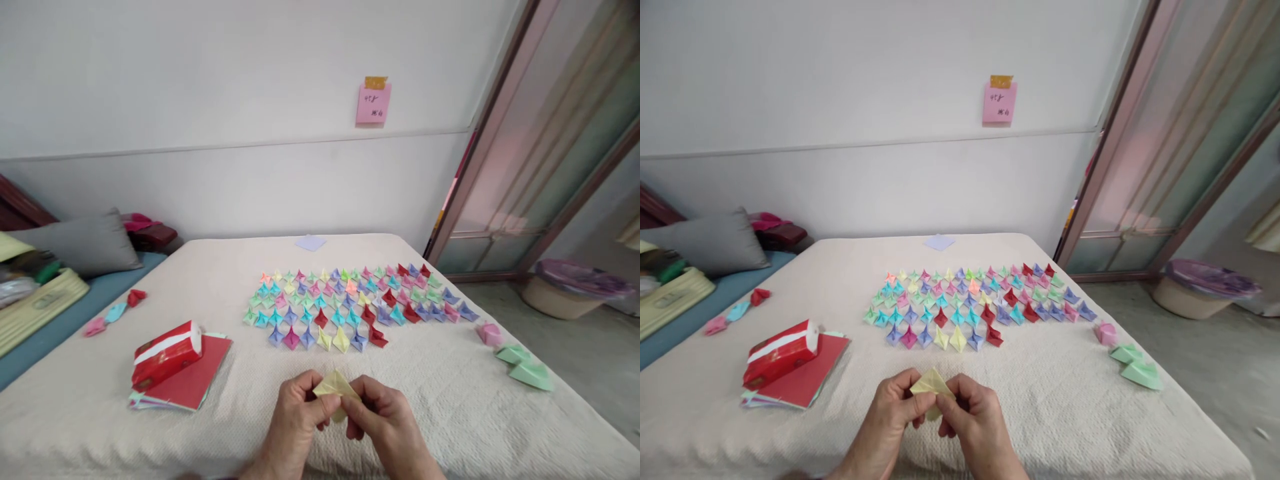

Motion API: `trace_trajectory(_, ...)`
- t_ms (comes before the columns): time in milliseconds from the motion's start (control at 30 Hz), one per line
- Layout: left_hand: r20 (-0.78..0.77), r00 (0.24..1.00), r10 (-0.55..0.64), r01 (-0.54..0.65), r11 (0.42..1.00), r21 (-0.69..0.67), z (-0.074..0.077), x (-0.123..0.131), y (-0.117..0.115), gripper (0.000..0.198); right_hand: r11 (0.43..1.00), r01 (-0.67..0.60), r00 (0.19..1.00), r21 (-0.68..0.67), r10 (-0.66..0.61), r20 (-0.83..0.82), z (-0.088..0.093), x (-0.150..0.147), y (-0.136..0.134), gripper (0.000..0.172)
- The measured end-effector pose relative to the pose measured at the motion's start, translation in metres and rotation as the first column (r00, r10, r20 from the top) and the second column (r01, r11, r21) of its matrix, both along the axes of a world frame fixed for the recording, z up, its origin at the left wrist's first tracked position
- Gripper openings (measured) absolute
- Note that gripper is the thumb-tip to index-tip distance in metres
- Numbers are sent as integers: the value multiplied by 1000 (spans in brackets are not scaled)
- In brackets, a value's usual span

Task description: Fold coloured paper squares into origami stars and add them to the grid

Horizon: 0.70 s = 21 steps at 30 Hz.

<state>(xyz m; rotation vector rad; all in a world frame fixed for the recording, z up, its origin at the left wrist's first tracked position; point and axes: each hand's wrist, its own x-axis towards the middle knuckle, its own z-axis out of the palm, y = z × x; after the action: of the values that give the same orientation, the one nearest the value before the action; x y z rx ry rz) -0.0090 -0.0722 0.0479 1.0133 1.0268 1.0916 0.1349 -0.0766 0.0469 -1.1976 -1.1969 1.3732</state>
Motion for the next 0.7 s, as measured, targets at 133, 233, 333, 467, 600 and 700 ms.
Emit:
trace_trajectory(133,9,998,56,-56,998,-5,-8,1,-1,23,1000,14,1000,-19,-15,-15,-4,-4,-2,32)
trace_trajectory(233,48,998,39,-38,999,-16,-7,1,-2,23,999,6,996,-35,-9,-84,-6,-2,0,31)
trace_trajectory(333,58,998,-12,13,1000,-22,-2,-1,-2,33,998,2,989,-68,-12,-147,-8,2,4,29)
trace_trajectory(467,1,1000,8,-8,1000,-29,1,-2,1,33,990,17,985,-138,-40,-165,-10,4,7,31)
trace_trajectory(600,12,998,66,-66,997,-41,-2,0,2,30,988,58,981,-140,-83,-176,-16,2,6,34)
trace_trajectory(700,157,986,49,-28,991,-129,-7,4,1,21,983,126,970,-133,-150,-191,-20,-2,5,37)
